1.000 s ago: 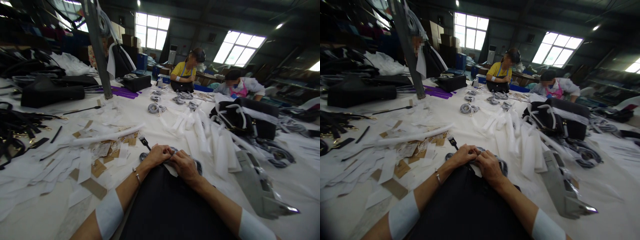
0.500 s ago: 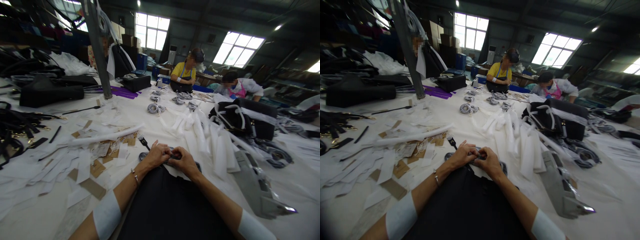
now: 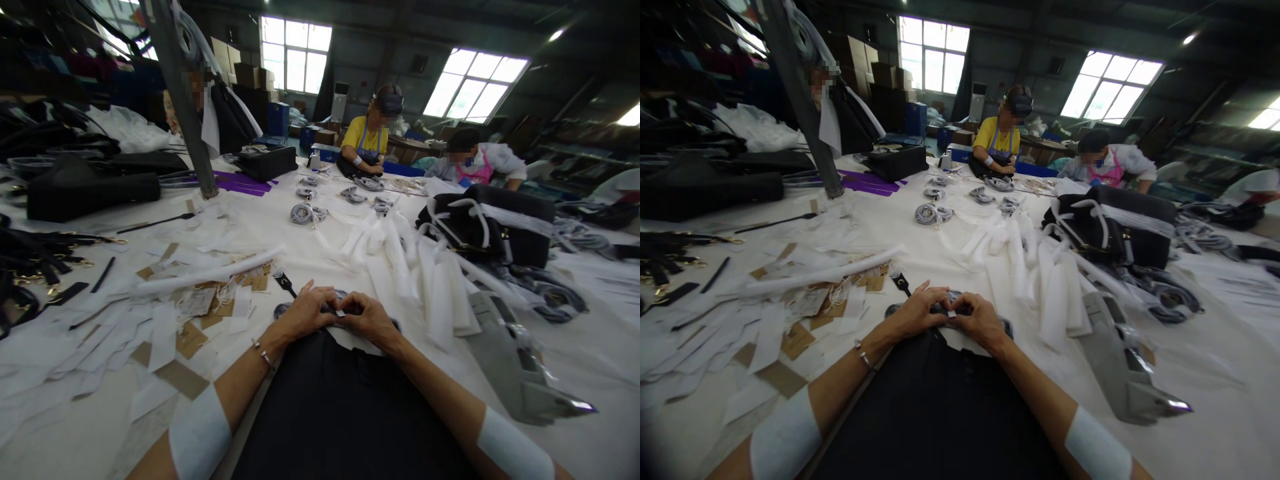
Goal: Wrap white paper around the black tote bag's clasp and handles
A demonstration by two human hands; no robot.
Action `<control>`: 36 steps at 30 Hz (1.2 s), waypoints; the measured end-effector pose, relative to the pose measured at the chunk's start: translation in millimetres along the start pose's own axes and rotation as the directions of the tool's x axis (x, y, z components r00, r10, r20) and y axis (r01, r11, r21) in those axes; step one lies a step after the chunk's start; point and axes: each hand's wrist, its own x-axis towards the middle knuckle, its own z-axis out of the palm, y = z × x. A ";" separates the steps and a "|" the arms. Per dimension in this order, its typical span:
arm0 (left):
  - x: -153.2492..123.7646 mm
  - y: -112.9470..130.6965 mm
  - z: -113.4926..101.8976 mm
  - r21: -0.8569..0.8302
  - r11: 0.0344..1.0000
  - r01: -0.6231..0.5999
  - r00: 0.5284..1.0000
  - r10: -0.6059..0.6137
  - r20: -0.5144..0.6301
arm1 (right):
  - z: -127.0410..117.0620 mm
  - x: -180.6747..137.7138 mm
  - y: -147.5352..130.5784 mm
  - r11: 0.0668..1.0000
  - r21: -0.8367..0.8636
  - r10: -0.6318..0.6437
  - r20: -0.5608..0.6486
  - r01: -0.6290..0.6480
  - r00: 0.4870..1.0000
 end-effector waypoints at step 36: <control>0.2 3.4 3.6 -0.203 0.972 0.120 0.990 -0.133 -0.051 | -13.1 -1.3 -1.3 0.816 -0.218 -0.521 0.122 0.535 0.845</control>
